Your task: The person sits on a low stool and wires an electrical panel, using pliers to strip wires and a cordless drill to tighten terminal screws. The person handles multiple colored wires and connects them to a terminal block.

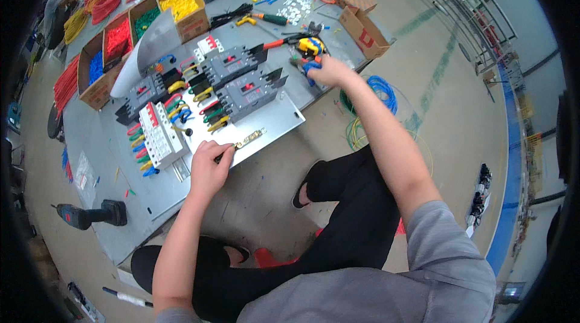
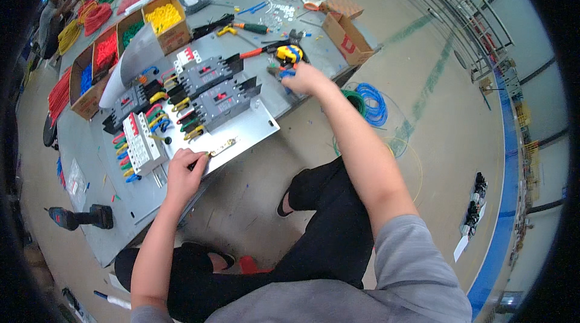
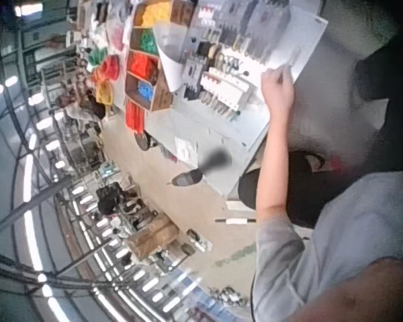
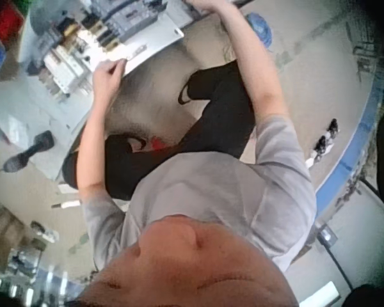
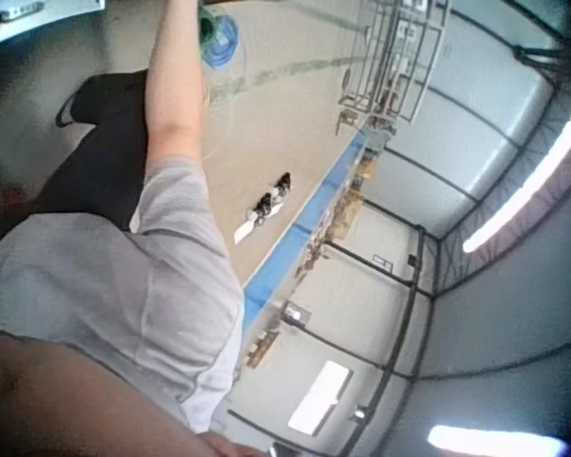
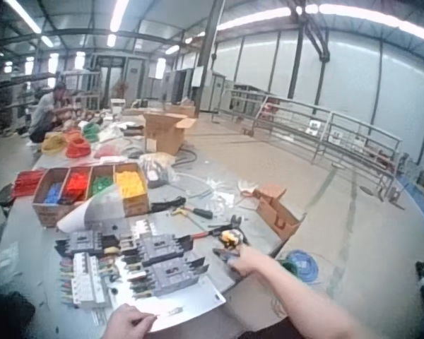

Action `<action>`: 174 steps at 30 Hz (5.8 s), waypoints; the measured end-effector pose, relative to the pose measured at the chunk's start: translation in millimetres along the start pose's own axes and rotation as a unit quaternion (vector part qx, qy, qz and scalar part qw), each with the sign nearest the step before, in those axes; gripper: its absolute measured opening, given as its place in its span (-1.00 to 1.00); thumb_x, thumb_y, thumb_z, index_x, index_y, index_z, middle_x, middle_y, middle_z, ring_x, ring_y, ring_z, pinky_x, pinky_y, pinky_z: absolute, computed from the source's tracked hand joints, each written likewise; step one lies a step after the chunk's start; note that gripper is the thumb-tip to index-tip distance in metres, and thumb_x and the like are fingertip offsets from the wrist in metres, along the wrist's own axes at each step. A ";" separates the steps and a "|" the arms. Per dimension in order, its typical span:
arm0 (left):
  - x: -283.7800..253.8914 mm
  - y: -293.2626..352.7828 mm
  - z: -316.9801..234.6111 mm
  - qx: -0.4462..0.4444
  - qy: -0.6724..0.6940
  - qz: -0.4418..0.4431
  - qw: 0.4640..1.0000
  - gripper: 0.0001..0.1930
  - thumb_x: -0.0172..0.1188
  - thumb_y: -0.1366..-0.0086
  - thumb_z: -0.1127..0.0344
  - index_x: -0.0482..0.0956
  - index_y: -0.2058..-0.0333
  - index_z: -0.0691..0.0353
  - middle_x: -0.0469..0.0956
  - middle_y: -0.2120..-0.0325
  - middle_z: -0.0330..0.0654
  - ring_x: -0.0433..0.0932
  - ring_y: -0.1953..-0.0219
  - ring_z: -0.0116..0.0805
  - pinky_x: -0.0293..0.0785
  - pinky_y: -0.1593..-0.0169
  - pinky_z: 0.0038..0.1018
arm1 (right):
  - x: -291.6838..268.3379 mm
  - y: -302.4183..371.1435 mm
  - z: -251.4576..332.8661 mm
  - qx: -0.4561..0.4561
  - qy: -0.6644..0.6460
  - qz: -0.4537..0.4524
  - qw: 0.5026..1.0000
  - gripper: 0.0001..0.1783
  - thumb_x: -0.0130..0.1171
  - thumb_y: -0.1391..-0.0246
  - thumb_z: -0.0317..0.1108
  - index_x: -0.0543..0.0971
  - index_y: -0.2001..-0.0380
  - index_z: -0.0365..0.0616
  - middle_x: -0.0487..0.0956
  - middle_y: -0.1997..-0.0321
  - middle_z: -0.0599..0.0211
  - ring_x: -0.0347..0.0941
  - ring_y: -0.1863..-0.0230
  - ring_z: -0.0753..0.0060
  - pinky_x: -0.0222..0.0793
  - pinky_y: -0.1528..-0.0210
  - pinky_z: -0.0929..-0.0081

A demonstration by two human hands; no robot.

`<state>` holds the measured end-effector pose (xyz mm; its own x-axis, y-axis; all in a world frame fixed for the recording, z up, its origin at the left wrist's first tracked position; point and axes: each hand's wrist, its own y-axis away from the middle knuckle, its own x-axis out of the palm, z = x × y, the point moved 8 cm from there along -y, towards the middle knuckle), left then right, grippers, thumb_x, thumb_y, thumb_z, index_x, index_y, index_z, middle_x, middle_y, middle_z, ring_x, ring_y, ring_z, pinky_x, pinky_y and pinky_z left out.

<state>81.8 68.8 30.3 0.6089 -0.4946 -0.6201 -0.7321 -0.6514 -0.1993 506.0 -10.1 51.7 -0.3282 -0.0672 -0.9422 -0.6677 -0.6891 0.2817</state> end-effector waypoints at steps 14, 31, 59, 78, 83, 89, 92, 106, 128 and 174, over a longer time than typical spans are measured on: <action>6.6 0.9 -12.7 0.098 -0.052 -0.030 0.993 -0.87 0.36 -0.38 0.44 0.80 0.19 0.37 0.59 0.46 -0.08 0.52 0.33 -0.09 0.46 0.22 -0.23 | -45.5 127.9 64.6 -0.081 -0.866 0.198 0.452 -0.64 0.06 -0.45 -0.01 0.47 0.31 -0.05 0.49 0.36 0.33 0.41 0.26 0.25 0.44 -0.01 0.14; 10.5 7.2 -23.9 0.141 -0.162 -0.114 0.970 -0.91 0.51 -0.21 0.44 0.78 0.32 0.26 0.57 0.54 -0.22 0.50 0.46 -0.24 0.45 0.37 -0.31 | 19.2 176.8 111.9 -0.030 -0.707 0.202 0.677 -0.59 0.11 -0.39 -0.03 0.69 0.16 -0.18 0.67 0.24 0.23 0.67 0.20 0.26 0.69 0.18 0.10; -9.2 10.5 10.6 0.071 0.064 -0.088 0.992 -0.84 0.40 -0.31 0.26 0.85 0.28 0.22 0.65 0.48 -0.14 0.56 0.31 -0.09 0.53 0.17 -0.23 | 178.1 271.9 177.4 0.153 -0.478 0.222 0.836 -0.10 0.14 0.02 -0.48 0.31 -0.49 -0.14 0.45 0.12 0.26 0.41 0.17 0.35 0.36 0.28 0.17; -8.7 9.1 11.1 0.061 0.066 -0.054 0.994 -0.80 0.36 -0.36 0.25 0.86 0.26 0.23 0.68 0.43 -0.12 0.62 0.20 -0.05 0.56 0.06 -0.19 | 172.3 246.0 171.8 0.102 -0.267 0.143 0.947 -0.09 0.12 -0.09 -0.43 0.17 -0.55 -0.34 0.59 0.08 -0.04 0.56 0.06 0.06 0.48 0.00 0.19; -8.7 9.2 13.7 0.058 0.073 -0.051 0.994 -0.81 0.36 -0.37 0.26 0.86 0.26 0.23 0.68 0.44 -0.14 0.62 0.20 -0.08 0.57 0.06 -0.20 | 163.9 248.5 177.8 0.090 -0.221 0.150 0.960 -0.18 0.04 -0.15 -0.42 0.19 -0.50 -0.39 0.62 -0.10 -0.30 0.60 -0.18 -0.17 0.48 -0.18 0.12; -6.8 7.3 13.9 0.039 0.062 -0.037 0.997 -0.81 0.37 -0.37 0.25 0.86 0.26 0.23 0.70 0.42 -0.15 0.63 0.18 -0.09 0.57 0.05 -0.21 | 170.9 245.9 173.2 0.091 -0.191 0.134 0.968 -0.23 0.06 -0.17 -0.39 0.23 -0.44 -0.40 0.58 -0.25 -0.42 0.57 -0.32 -0.27 0.44 -0.35 0.08; -6.1 7.0 14.1 0.041 0.062 -0.040 0.996 -0.81 0.37 -0.37 0.25 0.86 0.26 0.24 0.71 0.42 -0.15 0.63 0.17 -0.10 0.57 0.05 -0.22 | 176.2 239.6 166.8 0.069 -0.148 0.099 0.982 -0.24 0.18 -0.17 -0.30 0.28 -0.39 -0.41 0.55 -0.31 -0.41 0.57 -0.32 -0.28 0.43 -0.43 0.07; -8.3 8.6 20.2 0.016 0.087 -0.044 0.995 -0.82 0.35 -0.32 0.31 0.72 0.36 0.32 0.67 0.42 -0.01 0.64 0.20 -0.01 0.57 0.08 -0.15 | 165.9 251.9 174.3 0.001 -0.290 0.054 0.955 -0.47 0.29 -0.35 0.07 0.60 0.18 -0.31 0.64 0.38 0.15 0.58 0.28 0.20 0.48 0.10 0.13; -4.7 9.0 22.5 0.003 0.089 -0.049 0.995 -0.81 0.39 -0.29 0.29 0.65 0.39 0.30 0.63 0.48 -0.07 0.61 0.25 -0.07 0.53 0.15 -0.18 | 187.2 264.4 169.9 0.112 -0.422 0.165 0.884 -0.24 0.07 -0.26 -0.46 0.20 -0.52 -0.16 0.56 0.14 0.11 0.66 0.35 0.34 0.39 0.55 0.38; 16.8 0.8 59.3 -0.081 0.205 0.022 0.975 -0.79 0.38 -0.45 0.29 0.73 0.26 0.37 0.66 0.46 -0.23 0.53 0.41 -0.47 0.48 0.23 -0.43 | 155.2 255.8 196.1 0.045 -0.163 0.172 0.970 -0.27 0.11 -0.27 -0.31 0.28 -0.43 -0.45 0.59 -0.35 -0.30 0.55 -0.41 -0.15 0.47 -0.42 0.08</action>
<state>73.3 94.1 -25.3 0.6729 -0.6910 -0.2639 -0.7228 -0.6901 -0.0361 153.2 -55.2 13.1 -0.7265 -0.0407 -0.6860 -0.5317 -0.5990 0.5987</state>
